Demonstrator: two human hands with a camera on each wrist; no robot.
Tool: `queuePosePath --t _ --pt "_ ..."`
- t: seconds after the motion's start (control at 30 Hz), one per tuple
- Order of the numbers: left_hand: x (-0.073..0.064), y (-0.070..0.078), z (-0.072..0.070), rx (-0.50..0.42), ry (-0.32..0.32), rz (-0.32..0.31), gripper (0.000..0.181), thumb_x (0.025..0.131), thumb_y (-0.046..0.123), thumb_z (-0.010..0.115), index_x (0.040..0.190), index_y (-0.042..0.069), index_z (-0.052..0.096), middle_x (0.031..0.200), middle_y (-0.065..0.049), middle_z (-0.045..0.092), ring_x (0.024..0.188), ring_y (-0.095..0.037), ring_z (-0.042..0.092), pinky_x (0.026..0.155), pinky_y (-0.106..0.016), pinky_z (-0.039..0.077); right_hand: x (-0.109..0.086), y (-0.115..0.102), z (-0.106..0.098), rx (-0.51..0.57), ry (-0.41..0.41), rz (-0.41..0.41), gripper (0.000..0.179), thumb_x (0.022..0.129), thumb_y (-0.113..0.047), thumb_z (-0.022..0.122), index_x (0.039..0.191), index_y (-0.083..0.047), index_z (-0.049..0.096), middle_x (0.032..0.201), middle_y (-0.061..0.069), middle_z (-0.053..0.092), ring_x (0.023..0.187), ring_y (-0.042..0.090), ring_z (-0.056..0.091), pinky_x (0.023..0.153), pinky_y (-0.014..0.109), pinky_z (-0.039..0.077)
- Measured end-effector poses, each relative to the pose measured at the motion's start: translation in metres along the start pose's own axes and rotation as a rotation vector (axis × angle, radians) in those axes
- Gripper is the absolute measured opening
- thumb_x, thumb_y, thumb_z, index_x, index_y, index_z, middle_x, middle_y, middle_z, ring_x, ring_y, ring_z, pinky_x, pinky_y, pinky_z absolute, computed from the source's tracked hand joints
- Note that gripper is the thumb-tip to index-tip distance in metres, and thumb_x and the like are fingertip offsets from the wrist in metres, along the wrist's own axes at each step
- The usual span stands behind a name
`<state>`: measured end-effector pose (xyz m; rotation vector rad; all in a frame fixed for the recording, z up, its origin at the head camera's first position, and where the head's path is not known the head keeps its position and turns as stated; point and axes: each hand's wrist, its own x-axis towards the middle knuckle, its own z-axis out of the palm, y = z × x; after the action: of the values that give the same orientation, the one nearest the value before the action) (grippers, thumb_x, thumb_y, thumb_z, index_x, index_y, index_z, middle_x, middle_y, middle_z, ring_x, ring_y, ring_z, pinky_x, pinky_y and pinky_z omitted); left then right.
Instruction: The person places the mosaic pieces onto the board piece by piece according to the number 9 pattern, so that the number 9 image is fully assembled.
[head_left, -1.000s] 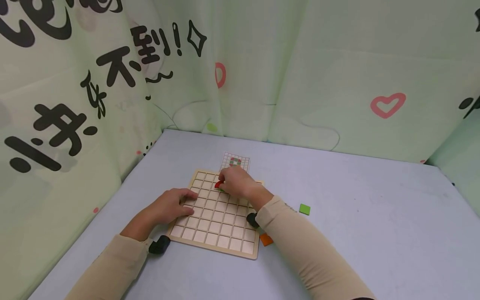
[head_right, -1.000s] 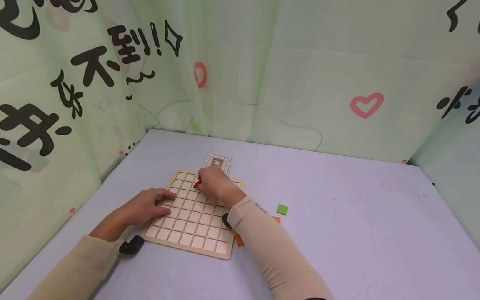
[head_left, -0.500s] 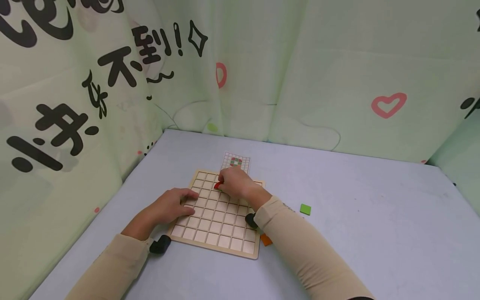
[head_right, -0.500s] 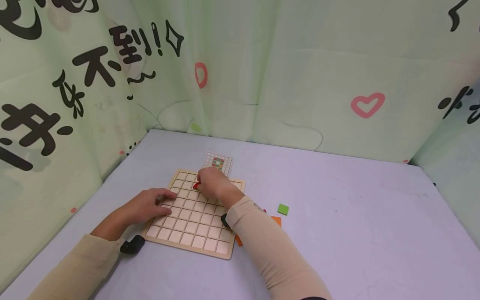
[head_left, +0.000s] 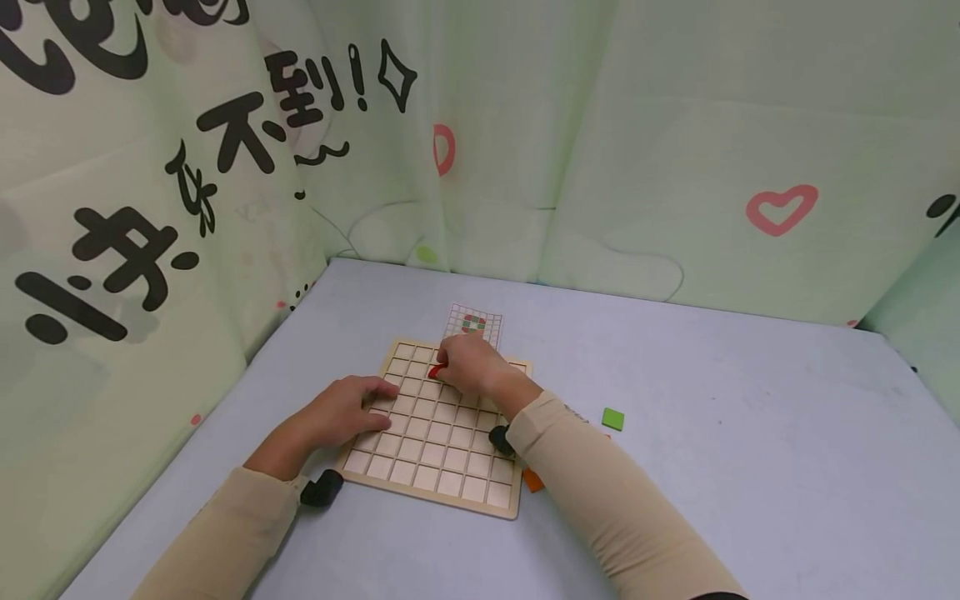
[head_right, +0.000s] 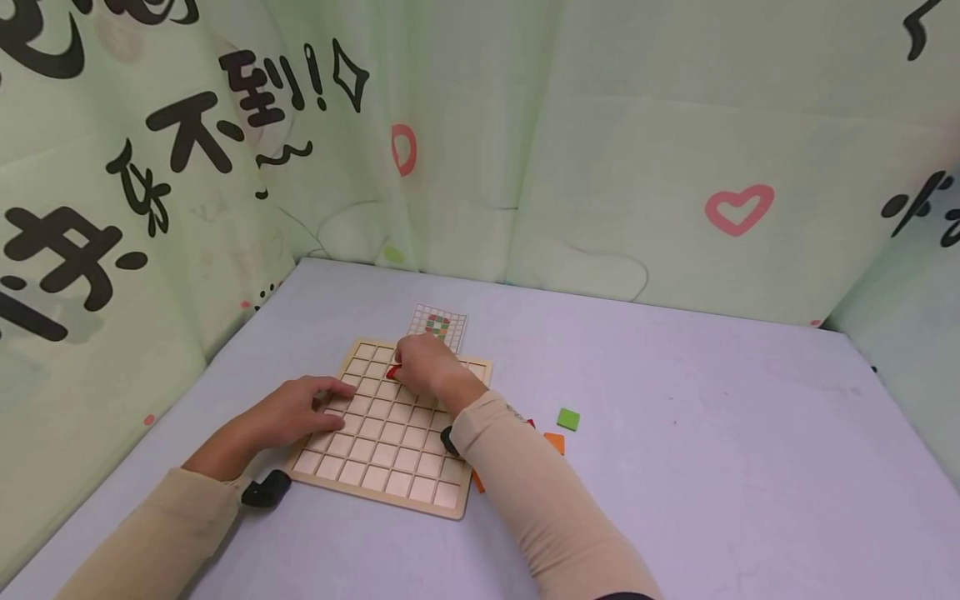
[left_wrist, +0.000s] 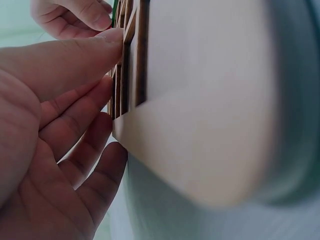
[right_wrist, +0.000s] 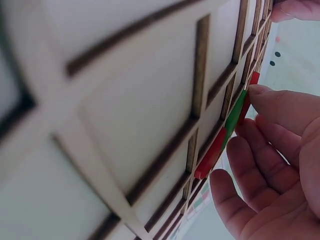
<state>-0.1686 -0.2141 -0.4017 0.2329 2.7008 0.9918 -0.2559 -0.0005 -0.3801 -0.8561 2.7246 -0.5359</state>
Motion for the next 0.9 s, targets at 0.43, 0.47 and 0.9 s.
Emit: queuePosePath --t 0.43,0.47,0.9 --pt "0.0006 -0.0021 -0.0004 -0.001 0.000 0.023 0.042 0.090 0.013 0.074 0.130 0.005 0.064 0.138 -0.016 0.057 0.135 -0.037 0.044 0.108 -0.053 0.038 0.0008 0.0001 -0.0004 -0.014 -0.025 0.005 0.016 0.098 -0.015 0.064 0.108 -0.005 0.070 0.097 0.004 0.068 0.079 0.016 0.059 0.074 0.030 0.051" --pt "0.0005 -0.0020 -0.0006 -0.002 0.000 0.025 0.042 0.090 0.013 0.074 0.130 0.005 0.064 0.138 -0.016 0.057 0.135 -0.037 0.044 0.108 -0.053 0.038 0.0007 0.0000 -0.0004 -0.017 -0.024 0.002 0.016 0.098 -0.015 0.064 0.109 -0.005 0.070 0.098 0.004 0.068 0.080 0.016 0.059 0.075 0.030 0.051" --pt "0.0019 -0.0025 0.0005 0.010 0.001 0.022 0.042 0.090 0.013 0.074 0.130 0.005 0.064 0.137 -0.015 0.058 0.135 -0.037 0.045 0.108 -0.053 0.038 0.0020 -0.0015 0.0001 -0.071 -0.031 -0.015 0.010 0.098 -0.015 0.064 0.103 -0.009 0.070 0.092 0.001 0.066 0.079 0.016 0.058 0.075 0.031 0.050"
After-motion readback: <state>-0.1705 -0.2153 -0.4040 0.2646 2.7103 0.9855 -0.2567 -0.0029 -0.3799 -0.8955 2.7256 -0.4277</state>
